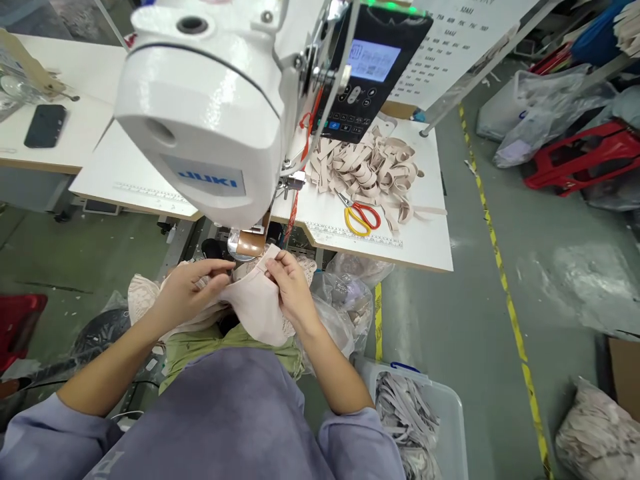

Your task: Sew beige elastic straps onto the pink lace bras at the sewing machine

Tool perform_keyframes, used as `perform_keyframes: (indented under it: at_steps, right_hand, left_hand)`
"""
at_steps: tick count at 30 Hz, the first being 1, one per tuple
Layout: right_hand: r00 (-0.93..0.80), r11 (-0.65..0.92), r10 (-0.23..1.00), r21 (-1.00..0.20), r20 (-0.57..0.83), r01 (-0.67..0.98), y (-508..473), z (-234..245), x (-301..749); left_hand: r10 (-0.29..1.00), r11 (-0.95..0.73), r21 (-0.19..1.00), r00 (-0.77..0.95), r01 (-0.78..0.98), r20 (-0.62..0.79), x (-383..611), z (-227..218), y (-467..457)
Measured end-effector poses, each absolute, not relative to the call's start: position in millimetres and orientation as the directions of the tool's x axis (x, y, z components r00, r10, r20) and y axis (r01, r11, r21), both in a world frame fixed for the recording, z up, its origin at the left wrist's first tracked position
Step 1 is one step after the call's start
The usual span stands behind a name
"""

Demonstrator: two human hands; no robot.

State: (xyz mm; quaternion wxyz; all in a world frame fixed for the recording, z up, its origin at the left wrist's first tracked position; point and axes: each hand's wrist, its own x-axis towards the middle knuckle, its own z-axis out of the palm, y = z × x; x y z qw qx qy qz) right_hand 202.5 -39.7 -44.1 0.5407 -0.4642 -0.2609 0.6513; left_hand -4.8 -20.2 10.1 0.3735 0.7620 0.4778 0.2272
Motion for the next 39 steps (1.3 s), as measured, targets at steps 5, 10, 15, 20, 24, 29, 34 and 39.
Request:
perform_keyframes:
  at_steps: [5, 10, 15, 20, 24, 29, 34, 39]
  right_hand:
    - [-0.012, 0.062, 0.998, -0.997, 0.062, -0.039, -76.7, -50.9, 203.0]
    - [-0.206, 0.695, 0.712, -0.634, 0.671, 0.338, -98.6, -51.4, 211.4]
    - [-0.254, 0.785, 0.608, -0.521, 0.752, 0.336, -101.8, -51.7, 210.8]
    - [-0.244, 0.8, 0.584, -0.499, 0.774, 0.332, -100.6, -50.3, 207.8]
    - [-0.23, 0.785, 0.605, -0.523, 0.762, 0.333, -100.5, -50.3, 206.6]
    - [-0.244, 0.721, 0.682, -0.578, 0.69, 0.382, -103.6, -58.2, 209.2]
    - [-0.275, 0.73, 0.677, -0.577, 0.682, 0.367, -103.9, -59.0, 211.3]
    - [-0.266, 0.716, 0.694, -0.606, 0.669, 0.346, -103.9, -52.4, 209.2]
  left_hand:
    - [0.734, -0.504, 0.695, 0.678, 0.513, 0.032, 6.8, -3.2, -25.0]
    - [0.519, -0.853, 0.232, 0.721, 0.467, 0.459, 9.3, -19.8, -24.0]
    - [0.454, -0.866, 0.127, 0.654, 0.484, 0.605, 3.1, -22.8, -27.2]
    - [0.469, -0.866, 0.177, 0.633, 0.468, 0.616, 2.8, -20.8, -28.5]
    - [0.471, -0.864, 0.178, 0.632, 0.471, 0.616, 1.9, -19.1, -28.1]
    - [0.512, -0.847, 0.179, 0.676, 0.501, 0.529, -1.4, -19.1, -29.2]
    - [0.575, -0.816, 0.258, 0.682, 0.516, 0.453, -3.6, -21.3, -30.9]
    - [0.563, -0.819, 0.414, 0.695, 0.398, 0.447, -8.6, -23.3, -30.9]
